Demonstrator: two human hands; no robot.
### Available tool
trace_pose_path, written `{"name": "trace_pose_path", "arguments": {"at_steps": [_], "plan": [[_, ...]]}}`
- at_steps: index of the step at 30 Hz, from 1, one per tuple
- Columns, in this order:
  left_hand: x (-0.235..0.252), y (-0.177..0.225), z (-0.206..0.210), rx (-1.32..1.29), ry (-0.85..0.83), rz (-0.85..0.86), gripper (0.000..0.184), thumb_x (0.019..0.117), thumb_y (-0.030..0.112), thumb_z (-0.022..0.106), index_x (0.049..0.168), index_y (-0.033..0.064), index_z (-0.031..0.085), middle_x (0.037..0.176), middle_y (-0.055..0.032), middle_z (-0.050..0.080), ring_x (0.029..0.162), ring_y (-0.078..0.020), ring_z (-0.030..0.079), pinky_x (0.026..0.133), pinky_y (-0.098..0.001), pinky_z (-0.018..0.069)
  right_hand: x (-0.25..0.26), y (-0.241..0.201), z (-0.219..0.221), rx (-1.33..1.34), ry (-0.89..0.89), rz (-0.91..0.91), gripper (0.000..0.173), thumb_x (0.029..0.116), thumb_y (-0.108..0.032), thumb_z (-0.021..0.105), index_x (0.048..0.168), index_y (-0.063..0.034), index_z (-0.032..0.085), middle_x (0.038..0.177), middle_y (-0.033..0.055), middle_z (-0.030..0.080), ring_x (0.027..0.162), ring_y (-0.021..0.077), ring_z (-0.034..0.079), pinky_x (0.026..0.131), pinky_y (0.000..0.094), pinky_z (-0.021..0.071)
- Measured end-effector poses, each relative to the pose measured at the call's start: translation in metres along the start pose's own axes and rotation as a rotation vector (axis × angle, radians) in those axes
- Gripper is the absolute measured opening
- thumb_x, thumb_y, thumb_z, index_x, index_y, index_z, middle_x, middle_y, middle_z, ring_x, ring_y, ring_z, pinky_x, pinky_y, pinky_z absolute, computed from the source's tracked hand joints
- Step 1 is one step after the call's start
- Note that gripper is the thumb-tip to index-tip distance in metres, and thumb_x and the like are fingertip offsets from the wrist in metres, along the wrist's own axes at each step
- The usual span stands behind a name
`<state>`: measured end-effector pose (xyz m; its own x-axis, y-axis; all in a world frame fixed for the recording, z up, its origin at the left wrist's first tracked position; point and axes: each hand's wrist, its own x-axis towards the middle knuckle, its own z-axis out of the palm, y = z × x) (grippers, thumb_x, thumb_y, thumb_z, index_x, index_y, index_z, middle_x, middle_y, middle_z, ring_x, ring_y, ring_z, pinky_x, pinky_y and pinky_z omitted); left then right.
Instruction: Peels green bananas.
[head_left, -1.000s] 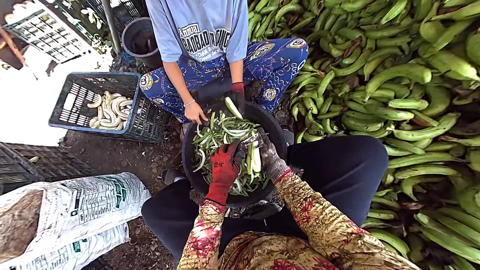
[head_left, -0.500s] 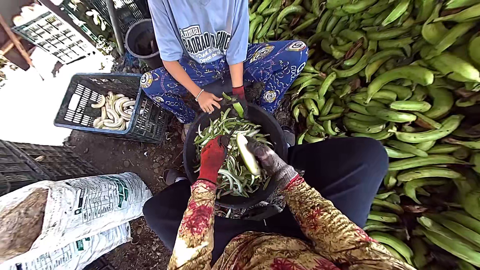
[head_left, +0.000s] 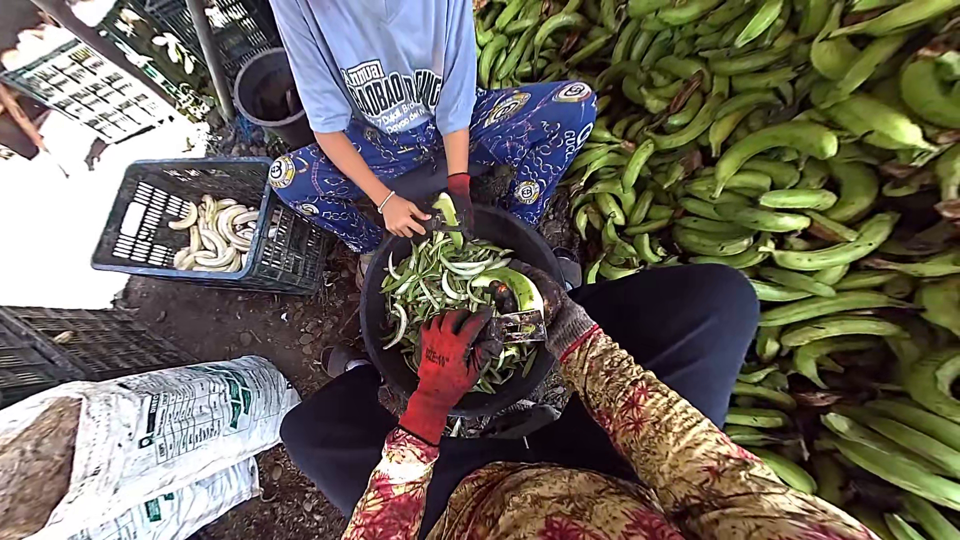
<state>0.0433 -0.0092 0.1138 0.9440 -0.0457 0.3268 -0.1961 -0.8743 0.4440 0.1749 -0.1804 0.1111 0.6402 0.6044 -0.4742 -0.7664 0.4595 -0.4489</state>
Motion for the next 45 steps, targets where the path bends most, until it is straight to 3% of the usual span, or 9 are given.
{"name": "trace_pose_path", "arguments": {"at_steps": [6,10,18,22,25,31,35,41,45], "plan": [[0.004,0.004,0.007,-0.013,0.028,-0.084,0.058,0.1001,0.058,0.038,0.129,0.0201,0.072,0.119,-0.0157,0.071,0.108,-0.0387,0.066,0.088,-0.0617,0.0484,-0.010,0.015,0.004,-0.219,0.095,-0.004,0.048,0.1077,-0.050,0.032,0.110,-0.0118,0.061,0.081,0.0021,0.065,0.068,0.0107,0.064,0.061,0.0283,0.0567],[0.017,0.001,0.013,-0.083,0.028,-0.299,0.045,0.0994,0.040,0.050,0.132,0.0163,0.070,0.118,-0.0184,0.069,0.106,-0.0410,0.066,0.086,-0.0630,0.0496,-0.014,0.034,0.008,-0.551,0.171,-0.259,0.038,0.1104,-0.028,0.037,0.138,-0.0064,0.052,0.106,0.0073,0.066,0.091,0.0117,0.065,0.081,0.0322,0.0571],[0.033,-0.031,0.026,-0.442,-0.016,-0.751,0.051,0.1099,0.045,0.036,0.140,0.0131,0.061,0.125,-0.0149,0.068,0.119,-0.0274,0.063,0.104,-0.0524,0.0479,-0.020,0.041,0.018,-0.877,0.102,-0.245,0.049,0.1051,-0.036,0.042,0.149,-0.0162,0.052,0.128,0.0089,0.067,0.104,0.0178,0.069,0.088,0.0386,0.0595],[0.023,-0.033,0.025,-0.460,0.036,-0.589,0.056,0.1061,0.051,0.036,0.137,0.0131,0.063,0.123,-0.0119,0.069,0.115,-0.0225,0.065,0.101,-0.0478,0.0499,-0.005,0.032,0.003,-0.406,0.228,-0.106,0.046,0.1093,-0.039,0.036,0.140,-0.0108,0.055,0.096,0.0170,0.071,0.077,0.0271,0.071,0.065,0.0401,0.0605],[0.007,-0.022,0.022,-0.418,-0.047,-0.384,0.057,0.1053,0.052,0.037,0.135,0.0128,0.065,0.119,-0.0120,0.070,0.108,-0.0244,0.067,0.094,-0.0484,0.0538,0.002,0.018,-0.003,-0.245,0.193,-0.054,0.058,0.1077,-0.057,0.026,0.121,-0.0118,0.060,0.082,0.0086,0.067,0.063,0.0171,0.064,0.054,0.0309,0.0560],[-0.019,-0.003,0.000,-0.151,-0.116,-0.063,0.057,0.1020,0.056,0.037,0.130,0.0190,0.071,0.117,-0.0141,0.072,0.106,-0.0344,0.068,0.088,-0.0571,0.0525,0.007,0.003,-0.007,-0.045,-0.013,0.106,0.050,0.1074,-0.052,0.029,0.112,-0.0124,0.059,0.079,0.0048,0.063,0.055,0.0108,0.060,0.047,0.0226,0.0517],[-0.015,-0.003,0.004,-0.072,-0.079,-0.162,0.050,0.0990,0.049,0.047,0.129,0.0174,0.071,0.117,-0.0171,0.071,0.105,-0.0396,0.068,0.086,-0.0603,0.0516,0.008,0.023,0.001,-0.294,0.091,0.046,0.046,0.1079,-0.048,0.036,0.115,-0.0101,0.060,0.084,0.0056,0.066,0.066,0.0132,0.065,0.059,0.0284,0.0565],[-0.004,-0.039,0.025,-0.100,0.044,-0.788,0.042,0.1047,0.033,0.051,0.141,0.0136,0.061,0.126,-0.0235,0.066,0.112,-0.0415,0.065,0.095,-0.0609,0.0510,-0.007,0.045,0.019,-0.436,0.276,-0.094,0.039,0.1098,-0.037,0.042,0.125,-0.0054,0.060,0.091,0.0121,0.069,0.072,0.0194,0.068,0.061,0.0329,0.0587],[-0.028,-0.047,0.032,-0.250,0.135,-0.783,0.048,0.1061,0.036,0.045,0.141,0.0068,0.059,0.128,-0.0214,0.065,0.118,-0.0353,0.063,0.103,-0.0542,0.0489,0.002,0.030,-0.017,-1.057,0.401,-0.150,0.040,0.1099,-0.028,0.042,0.139,-0.0054,0.058,0.131,0.0177,0.064,0.118,0.0252,0.062,0.102,0.0452,0.0509]]}}
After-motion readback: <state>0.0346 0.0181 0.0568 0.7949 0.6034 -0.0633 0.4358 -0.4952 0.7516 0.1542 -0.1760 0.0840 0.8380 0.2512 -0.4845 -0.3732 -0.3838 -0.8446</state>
